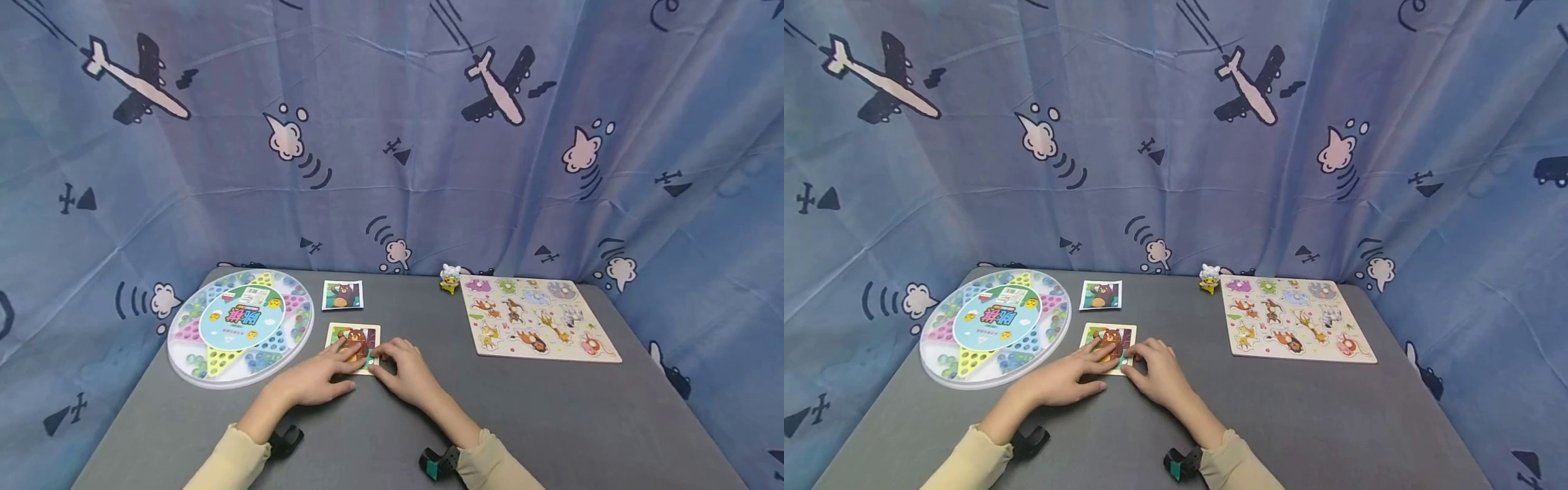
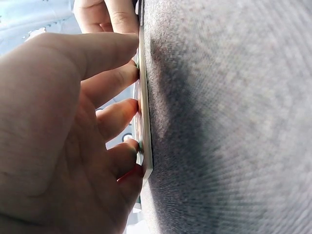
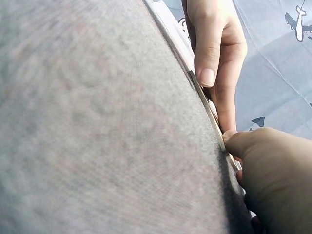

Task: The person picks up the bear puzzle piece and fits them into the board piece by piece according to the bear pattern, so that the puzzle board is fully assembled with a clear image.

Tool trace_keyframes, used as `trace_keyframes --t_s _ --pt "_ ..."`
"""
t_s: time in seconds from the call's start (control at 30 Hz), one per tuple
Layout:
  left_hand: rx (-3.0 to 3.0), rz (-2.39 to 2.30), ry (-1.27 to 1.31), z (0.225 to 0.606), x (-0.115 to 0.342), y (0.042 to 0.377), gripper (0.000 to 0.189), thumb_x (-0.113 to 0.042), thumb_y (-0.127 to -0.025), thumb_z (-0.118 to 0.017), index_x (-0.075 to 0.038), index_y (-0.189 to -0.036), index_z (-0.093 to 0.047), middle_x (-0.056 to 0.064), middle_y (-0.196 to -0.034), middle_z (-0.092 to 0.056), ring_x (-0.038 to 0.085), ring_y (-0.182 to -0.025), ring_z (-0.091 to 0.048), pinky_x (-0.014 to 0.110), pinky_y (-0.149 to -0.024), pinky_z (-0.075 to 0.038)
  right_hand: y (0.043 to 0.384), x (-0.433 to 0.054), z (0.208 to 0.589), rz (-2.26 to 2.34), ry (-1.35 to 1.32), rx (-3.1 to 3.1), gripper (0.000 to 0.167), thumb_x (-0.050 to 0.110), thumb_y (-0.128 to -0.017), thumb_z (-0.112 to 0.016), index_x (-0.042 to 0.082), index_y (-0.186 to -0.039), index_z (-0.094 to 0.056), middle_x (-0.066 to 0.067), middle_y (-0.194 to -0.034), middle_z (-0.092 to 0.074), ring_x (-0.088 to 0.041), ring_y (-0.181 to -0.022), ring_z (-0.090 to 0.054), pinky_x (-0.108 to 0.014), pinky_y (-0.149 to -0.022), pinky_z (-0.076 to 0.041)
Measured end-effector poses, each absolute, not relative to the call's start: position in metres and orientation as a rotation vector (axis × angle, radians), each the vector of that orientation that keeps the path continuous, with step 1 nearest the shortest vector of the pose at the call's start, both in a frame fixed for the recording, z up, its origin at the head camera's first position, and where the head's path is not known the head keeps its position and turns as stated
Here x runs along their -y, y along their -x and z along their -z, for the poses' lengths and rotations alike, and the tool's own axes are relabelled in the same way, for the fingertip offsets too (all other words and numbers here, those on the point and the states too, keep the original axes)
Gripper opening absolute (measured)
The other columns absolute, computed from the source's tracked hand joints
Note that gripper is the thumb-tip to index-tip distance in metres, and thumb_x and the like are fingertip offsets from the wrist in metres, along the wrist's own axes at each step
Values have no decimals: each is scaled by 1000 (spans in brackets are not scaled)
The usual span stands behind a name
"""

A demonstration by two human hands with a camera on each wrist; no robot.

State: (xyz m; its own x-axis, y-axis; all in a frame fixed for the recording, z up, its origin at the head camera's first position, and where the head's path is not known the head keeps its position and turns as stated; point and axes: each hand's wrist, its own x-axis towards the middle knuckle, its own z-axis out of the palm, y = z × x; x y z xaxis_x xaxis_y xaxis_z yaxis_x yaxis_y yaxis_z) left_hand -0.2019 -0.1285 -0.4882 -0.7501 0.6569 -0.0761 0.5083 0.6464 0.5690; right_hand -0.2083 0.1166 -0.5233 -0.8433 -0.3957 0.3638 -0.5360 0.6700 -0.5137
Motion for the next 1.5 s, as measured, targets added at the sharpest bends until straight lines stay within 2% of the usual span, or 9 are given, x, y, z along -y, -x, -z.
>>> trace_keyframes --t_s 0.47,0.73,0.97,1.23,1.33,1.5 --pt "-2594 -758 -965 489 130 204 51 -26 -108 -62 -15 -157 -55 8 -173 -31 43 -163 -11 69 -125 -26 210 -115 520 -978 -739 2682 12 23 -95 -82 18 -105 -78 5 -93 -64 -12 -87 -57 -36 -80 -44" --pt "-2594 -767 -1017 491 133 202 49 -17 -108 -61 -14 -156 -56 11 -172 -34 47 -161 -17 71 -123 -27 209 -115 525 -996 -752 2672 7 24 -96 -81 20 -102 -80 8 -93 -64 -9 -86 -55 -35 -80 -45" --pt "-2609 -745 -995 490 133 200 50 -19 -109 -60 -15 -158 -54 10 -172 -34 45 -162 -15 70 -124 -25 208 -115 526 -1019 -755 2664 5 22 -96 -80 21 -100 -84 6 -93 -65 -10 -86 -57 -34 -79 -46" --pt "-2644 -716 -979 488 127 200 50 -20 -108 -62 -17 -157 -54 10 -172 -35 44 -162 -18 68 -124 -28 208 -119 522 -1008 -774 2666 7 18 -95 -82 17 -101 -86 5 -92 -65 -12 -83 -56 -29 -73 -48" --pt "-2658 -748 -964 487 125 200 48 -20 -108 -62 -14 -155 -58 13 -170 -38 44 -160 -22 67 -124 -30 208 -122 517 -1038 -795 2683 12 19 -95 -82 15 -106 -85 3 -95 -67 -13 -86 -59 -30 -76 -51" --pt "-2765 -846 -856 481 126 201 44 -25 -107 -63 -13 -149 -63 17 -160 -51 41 -151 -44 61 -121 -39 208 -136 504 -1157 -757 2701 30 20 -94 -82 8 -121 -79 -2 -100 -71 -16 -88 -65 -30 -77 -57"
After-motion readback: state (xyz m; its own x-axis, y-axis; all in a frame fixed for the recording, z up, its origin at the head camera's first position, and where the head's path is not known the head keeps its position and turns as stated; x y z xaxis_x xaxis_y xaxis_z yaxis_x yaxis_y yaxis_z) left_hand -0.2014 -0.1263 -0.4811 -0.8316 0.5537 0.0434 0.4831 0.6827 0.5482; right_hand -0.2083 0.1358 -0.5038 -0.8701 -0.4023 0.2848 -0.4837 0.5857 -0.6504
